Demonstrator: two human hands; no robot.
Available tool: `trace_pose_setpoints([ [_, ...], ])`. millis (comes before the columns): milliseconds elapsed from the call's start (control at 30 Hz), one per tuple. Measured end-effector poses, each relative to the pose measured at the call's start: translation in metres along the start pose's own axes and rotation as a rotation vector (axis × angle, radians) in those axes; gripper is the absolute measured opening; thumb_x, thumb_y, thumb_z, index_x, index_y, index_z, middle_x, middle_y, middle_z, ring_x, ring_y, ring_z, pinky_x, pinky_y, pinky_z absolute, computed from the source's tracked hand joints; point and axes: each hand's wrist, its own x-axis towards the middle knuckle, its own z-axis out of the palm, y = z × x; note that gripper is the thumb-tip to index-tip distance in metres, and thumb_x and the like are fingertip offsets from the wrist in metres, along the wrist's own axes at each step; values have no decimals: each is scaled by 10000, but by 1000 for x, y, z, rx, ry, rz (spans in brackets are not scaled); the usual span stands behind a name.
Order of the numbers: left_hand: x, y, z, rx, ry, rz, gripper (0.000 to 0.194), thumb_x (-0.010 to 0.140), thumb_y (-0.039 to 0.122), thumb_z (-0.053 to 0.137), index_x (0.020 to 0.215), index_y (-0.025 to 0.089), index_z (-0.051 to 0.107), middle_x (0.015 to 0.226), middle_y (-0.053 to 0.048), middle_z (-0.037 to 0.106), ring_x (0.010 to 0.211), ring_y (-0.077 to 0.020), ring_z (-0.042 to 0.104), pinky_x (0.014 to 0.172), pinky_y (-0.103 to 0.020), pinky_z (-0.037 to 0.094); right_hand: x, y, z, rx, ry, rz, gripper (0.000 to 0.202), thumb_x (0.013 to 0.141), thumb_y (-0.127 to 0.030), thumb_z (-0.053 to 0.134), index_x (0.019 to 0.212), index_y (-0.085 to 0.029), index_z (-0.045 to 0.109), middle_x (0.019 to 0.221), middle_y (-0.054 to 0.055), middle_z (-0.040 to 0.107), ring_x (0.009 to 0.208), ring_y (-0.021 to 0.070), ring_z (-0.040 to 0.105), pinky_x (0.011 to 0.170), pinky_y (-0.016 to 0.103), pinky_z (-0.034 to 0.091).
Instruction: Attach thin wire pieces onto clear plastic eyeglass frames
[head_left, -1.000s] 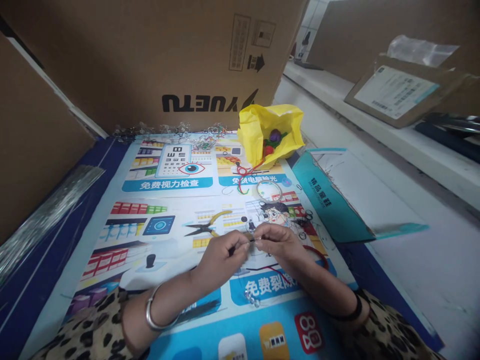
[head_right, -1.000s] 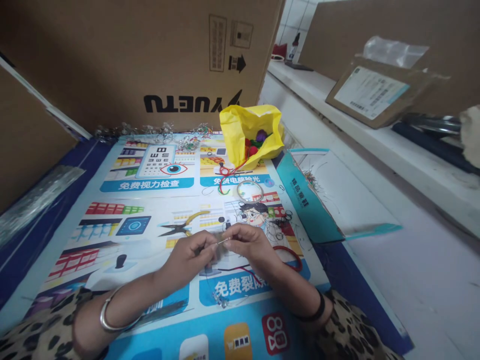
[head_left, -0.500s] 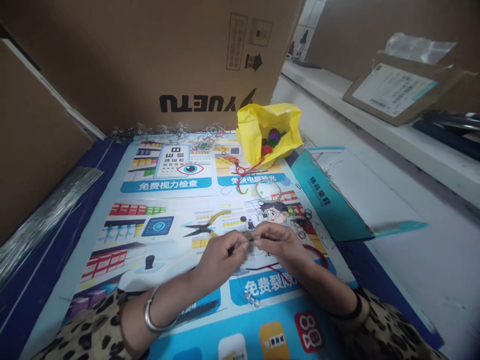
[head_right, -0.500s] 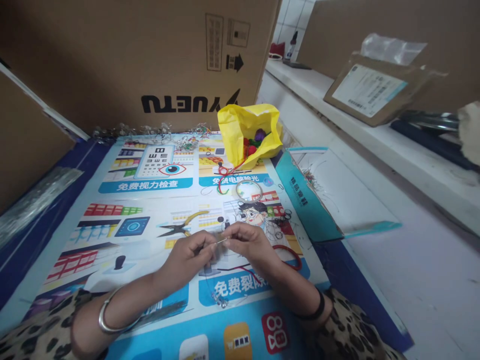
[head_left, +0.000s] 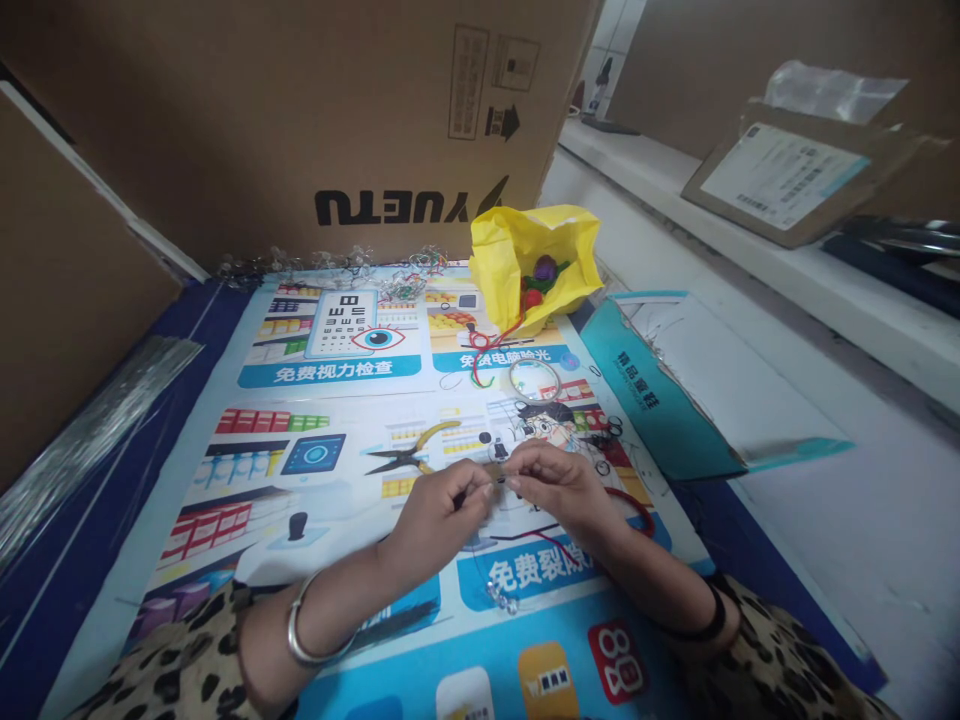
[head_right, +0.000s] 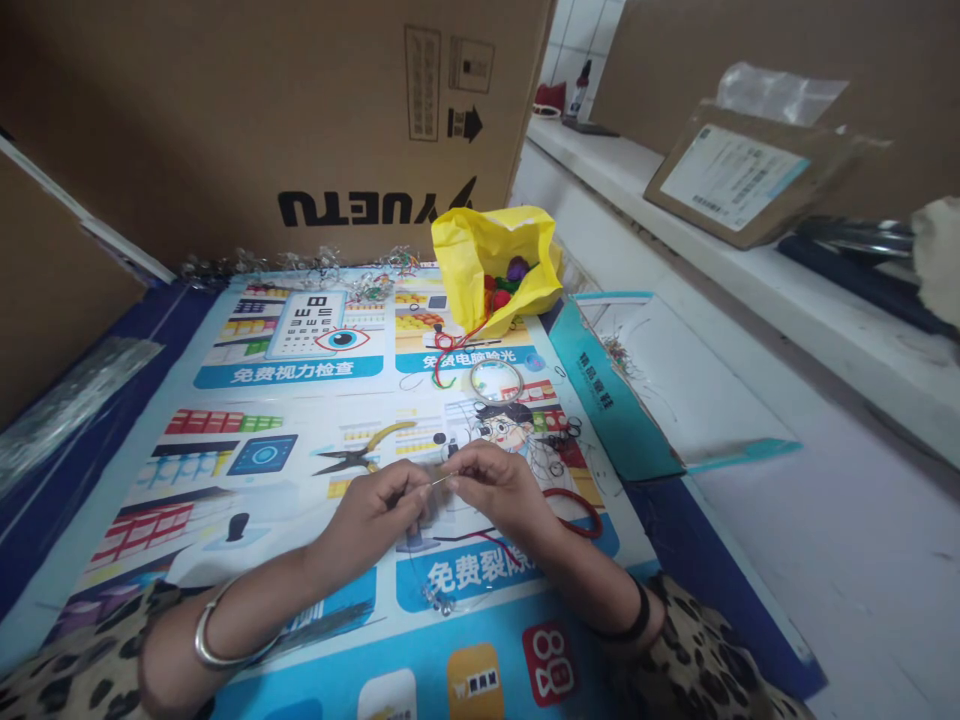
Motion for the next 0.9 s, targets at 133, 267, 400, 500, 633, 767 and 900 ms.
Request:
trace_pose_setpoints([
  [133, 1, -2, 0, 1, 1, -15, 141, 798, 232, 430, 721, 171, 532, 585, 27, 561, 535, -88, 481, 532, -203, 379, 0, -5, 1, -201, 52, -133, 76, 735, -171, 591, 784, -204, 638, 775, 32, 587, 744, 149, 545, 656, 276, 442],
  [267, 1, -3, 1, 2, -15, -13, 142, 802, 232, 427, 732, 171, 534, 599, 25, 569, 543, -88, 487, 538, -203, 381, 0, -7, 3, -274, 89, -173, 99, 733, -146, 576, 778, -204, 643, 760, 34, 601, 724, 149, 551, 644, 274, 455],
  [400, 1, -4, 1, 16, -15, -19, 136, 801, 228, 428, 732, 169, 530, 600, 22, 571, 543, -88, 485, 538, -203, 377, 0, -6, 4, -297, 95, -172, 111, 725, -142, 579, 775, -207, 653, 758, 29, 607, 720, 146, 556, 657, 273, 457],
  [500, 1, -4, 1, 17, -10, -9, 136, 798, 227, 428, 733, 170, 533, 599, 24, 571, 543, -86, 484, 536, -200, 376, 0, -5, 4, -310, 106, -177, 112, 729, -145, 576, 769, -211, 657, 762, 30, 611, 718, 146, 556, 666, 276, 459],
  [633, 1, -4, 1, 18, -11, -4, 135, 795, 228, 429, 727, 172, 531, 594, 27, 566, 539, -86, 479, 530, -198, 377, -1, -5, 4, -318, 116, -195, 114, 736, -154, 573, 787, -212, 657, 762, 34, 604, 714, 148, 556, 661, 279, 466],
  [767, 1, -5, 2, -6, -14, -13, 143, 801, 236, 425, 731, 173, 532, 599, 26, 563, 539, -87, 477, 527, -199, 381, -1, -4, 4, -330, 119, -207, 125, 745, -167, 567, 807, -218, 661, 771, 37, 603, 729, 153, 560, 665, 281, 470],
  [900, 1, -6, 2, -27, -23, -8, 144, 805, 235, 423, 732, 173, 532, 601, 27, 566, 542, -85, 482, 534, -198, 386, -1, -4, 5, -325, 130, -206, 115, 745, -180, 575, 790, -221, 673, 761, 35, 613, 732, 154, 571, 671, 280, 471],
])
